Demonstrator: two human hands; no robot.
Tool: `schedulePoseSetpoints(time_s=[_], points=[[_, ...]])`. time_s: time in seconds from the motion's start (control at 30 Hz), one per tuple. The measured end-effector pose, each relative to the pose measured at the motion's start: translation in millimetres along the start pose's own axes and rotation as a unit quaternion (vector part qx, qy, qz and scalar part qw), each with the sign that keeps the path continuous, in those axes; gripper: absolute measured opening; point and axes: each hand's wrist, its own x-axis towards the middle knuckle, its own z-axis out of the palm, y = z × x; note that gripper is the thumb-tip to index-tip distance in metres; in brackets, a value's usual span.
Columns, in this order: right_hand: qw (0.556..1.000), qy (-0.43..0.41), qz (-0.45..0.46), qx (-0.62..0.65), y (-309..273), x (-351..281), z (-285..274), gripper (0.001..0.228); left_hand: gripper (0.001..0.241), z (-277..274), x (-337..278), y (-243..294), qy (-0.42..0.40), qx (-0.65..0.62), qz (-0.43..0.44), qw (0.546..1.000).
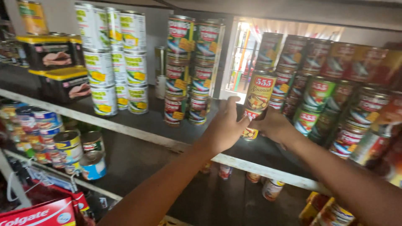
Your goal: Organizing and stacking canned sardine and squid cans on grocery store shelves.
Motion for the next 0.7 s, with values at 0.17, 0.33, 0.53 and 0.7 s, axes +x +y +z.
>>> schedulePoseSetpoints(time_s=[0.17,0.33,0.53,0.7], points=[[0.995,0.038,0.043,-0.079,15,-35,-29,0.035,0.038,42,7,18,-0.1,-0.074,-0.072,0.99],[0.996,0.037,0.0,-0.076,38,-55,-62,0.038,0.031,66,17,45,-0.148,-0.105,-0.086,0.98],[0.99,0.072,0.036,-0.116,47,-80,-92,0.04,0.032,104,29,62,-0.168,-0.082,-0.073,0.98],[0.992,0.08,0.044,-0.086,77,-83,-112,0.042,0.035,129,34,71,-0.188,-0.053,-0.056,0.979]])
